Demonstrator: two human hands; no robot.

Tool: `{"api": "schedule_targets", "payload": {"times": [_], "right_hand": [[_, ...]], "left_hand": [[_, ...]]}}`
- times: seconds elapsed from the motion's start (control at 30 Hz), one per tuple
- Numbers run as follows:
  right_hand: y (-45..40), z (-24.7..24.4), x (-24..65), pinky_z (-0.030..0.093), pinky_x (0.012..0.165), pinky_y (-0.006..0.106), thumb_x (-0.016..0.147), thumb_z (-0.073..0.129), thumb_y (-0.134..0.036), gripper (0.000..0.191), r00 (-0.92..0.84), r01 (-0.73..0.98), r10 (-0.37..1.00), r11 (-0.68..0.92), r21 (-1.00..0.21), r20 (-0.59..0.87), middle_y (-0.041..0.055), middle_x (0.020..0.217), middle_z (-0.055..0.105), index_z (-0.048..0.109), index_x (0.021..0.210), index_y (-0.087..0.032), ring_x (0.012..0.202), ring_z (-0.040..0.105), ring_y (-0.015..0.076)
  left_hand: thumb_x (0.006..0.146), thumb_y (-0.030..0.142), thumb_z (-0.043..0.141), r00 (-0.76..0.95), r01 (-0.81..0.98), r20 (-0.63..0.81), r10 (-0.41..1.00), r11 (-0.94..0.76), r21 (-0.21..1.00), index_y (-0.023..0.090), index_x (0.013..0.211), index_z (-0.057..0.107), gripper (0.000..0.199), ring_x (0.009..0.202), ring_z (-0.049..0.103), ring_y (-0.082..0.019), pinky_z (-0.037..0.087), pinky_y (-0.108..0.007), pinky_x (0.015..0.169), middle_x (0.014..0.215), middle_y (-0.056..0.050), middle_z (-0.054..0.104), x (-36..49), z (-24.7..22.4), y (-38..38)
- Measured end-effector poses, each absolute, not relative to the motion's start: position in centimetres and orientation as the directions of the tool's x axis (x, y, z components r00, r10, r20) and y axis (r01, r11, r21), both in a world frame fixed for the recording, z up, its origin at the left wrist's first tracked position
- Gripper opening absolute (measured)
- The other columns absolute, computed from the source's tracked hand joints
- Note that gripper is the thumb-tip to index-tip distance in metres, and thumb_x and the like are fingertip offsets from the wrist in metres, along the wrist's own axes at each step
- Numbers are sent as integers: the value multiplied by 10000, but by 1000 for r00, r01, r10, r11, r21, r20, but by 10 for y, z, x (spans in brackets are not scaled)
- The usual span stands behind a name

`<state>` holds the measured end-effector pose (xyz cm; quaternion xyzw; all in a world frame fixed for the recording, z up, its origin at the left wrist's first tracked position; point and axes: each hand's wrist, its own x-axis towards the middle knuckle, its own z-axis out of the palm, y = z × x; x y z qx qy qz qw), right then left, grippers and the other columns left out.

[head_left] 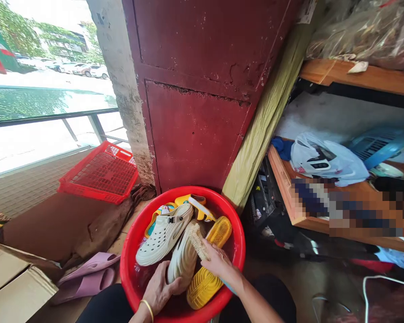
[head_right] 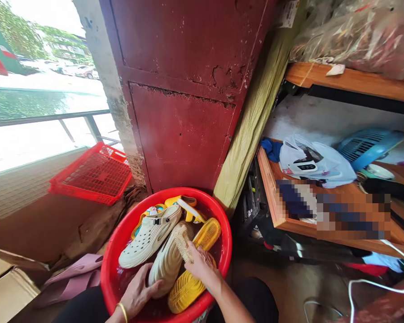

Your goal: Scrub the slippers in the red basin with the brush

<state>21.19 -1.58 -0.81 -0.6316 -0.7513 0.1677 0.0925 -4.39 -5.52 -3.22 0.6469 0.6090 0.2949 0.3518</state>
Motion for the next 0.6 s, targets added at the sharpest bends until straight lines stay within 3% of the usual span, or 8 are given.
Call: {"api": "schedule_targets", "payload": {"times": [0.1, 0.2, 0.33, 0.43, 0.6], "right_hand": [[-35, -5, 212, 488, 973, 357, 890, 524, -287, 658, -183, 898, 983, 154, -412, -32, 107, 1305, 656, 426, 1539, -239, 1135, 641, 274], [-64, -7, 199, 511, 880, 378, 959, 455, -266, 529, -291, 889, 956, 279, -362, 21, 112, 1235, 658, 500, 1484, -309, 1003, 665, 281], [-82, -10, 184, 509, 789, 385, 923, 530, -221, 632, -480, 848, 877, 466, -254, 8, 118, 1300, 626, 420, 1521, -393, 929, 653, 298], [-47, 2, 198, 502, 832, 377, 906, 538, -199, 615, -329, 929, 939, 303, -211, -100, 93, 1296, 640, 478, 1476, -420, 995, 646, 296], [7, 27, 228, 516, 840, 424, 920, 414, -174, 606, -134, 979, 983, 112, -169, -125, 141, 1188, 667, 474, 1513, -282, 932, 677, 280]], "left_hand": [[786, 442, 631, 127, 680, 191, 973, -225, 698, 182, 1195, 593, 486, 1019, 705, -294, 548, -439, 901, 1125, -120, 732, -45, -49, -60], [766, 445, 690, 181, 787, 372, 910, -361, 501, 197, 1153, 617, 465, 992, 713, -319, 508, -506, 943, 1054, -108, 766, -46, -63, -60], [720, 489, 755, 228, 849, 511, 829, -426, 311, 209, 1079, 625, 474, 960, 699, -324, 436, -542, 984, 955, -85, 774, -46, -65, -59], [751, 499, 749, 255, 856, 556, 792, -452, 252, 202, 1124, 603, 498, 949, 687, -305, 418, -519, 999, 944, -74, 764, -45, -58, -61], [719, 453, 802, 376, 788, 599, 707, -584, 195, 162, 1278, 551, 679, 983, 681, -300, 464, -471, 983, 1012, -99, 749, -43, -53, -66]]}}
